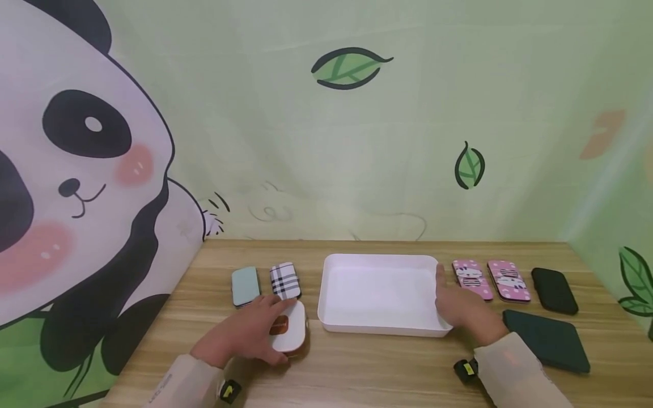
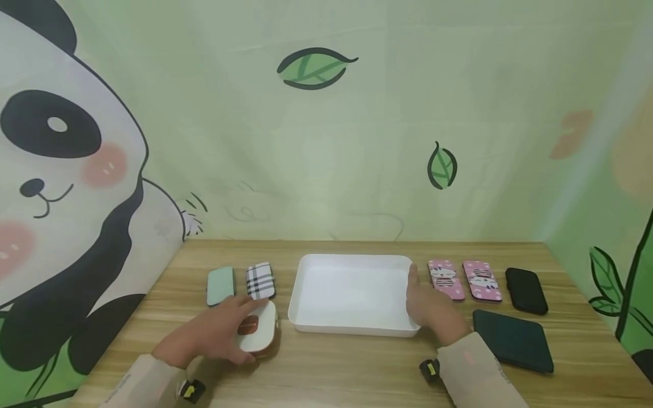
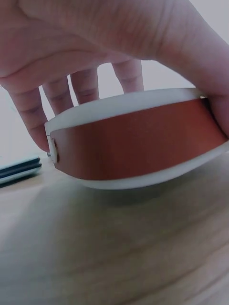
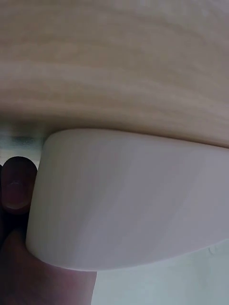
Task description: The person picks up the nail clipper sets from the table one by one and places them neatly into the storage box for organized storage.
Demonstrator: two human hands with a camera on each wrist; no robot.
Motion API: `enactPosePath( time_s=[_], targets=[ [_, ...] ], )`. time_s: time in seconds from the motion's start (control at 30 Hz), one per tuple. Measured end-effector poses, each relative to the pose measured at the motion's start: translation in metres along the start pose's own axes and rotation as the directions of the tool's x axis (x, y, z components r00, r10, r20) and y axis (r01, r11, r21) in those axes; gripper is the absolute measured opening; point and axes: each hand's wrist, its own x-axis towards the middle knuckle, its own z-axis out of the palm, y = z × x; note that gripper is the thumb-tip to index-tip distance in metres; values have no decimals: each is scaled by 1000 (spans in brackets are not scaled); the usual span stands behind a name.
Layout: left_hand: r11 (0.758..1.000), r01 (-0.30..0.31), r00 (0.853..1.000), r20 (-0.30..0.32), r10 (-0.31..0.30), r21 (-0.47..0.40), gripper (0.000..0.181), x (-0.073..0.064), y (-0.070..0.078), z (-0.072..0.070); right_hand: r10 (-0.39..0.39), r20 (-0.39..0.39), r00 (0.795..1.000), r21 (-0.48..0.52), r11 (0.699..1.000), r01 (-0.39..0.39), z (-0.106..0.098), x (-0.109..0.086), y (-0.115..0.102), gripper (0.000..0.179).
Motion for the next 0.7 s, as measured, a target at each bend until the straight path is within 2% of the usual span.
enactPosePath(
  time_s=[0.27, 0.5, 0.7],
  targets=[
    [1000, 3, 999, -34, -2, 23, 107, 3, 6, -11, 20, 6, 1000, -3, 1000, -20, -1, 0, -1, 79],
    [994, -76, 989, -118, 85, 76, 107, 12, 14, -21, 13, 3, 1000, -1, 1000, -13, -2, -2, -1, 79],
    [991, -80, 988, -127, 94, 106, 105, 25, 21, -27, 3, 5, 1000, 0, 1000, -3, -1, -2, -2, 79]
  ],
)
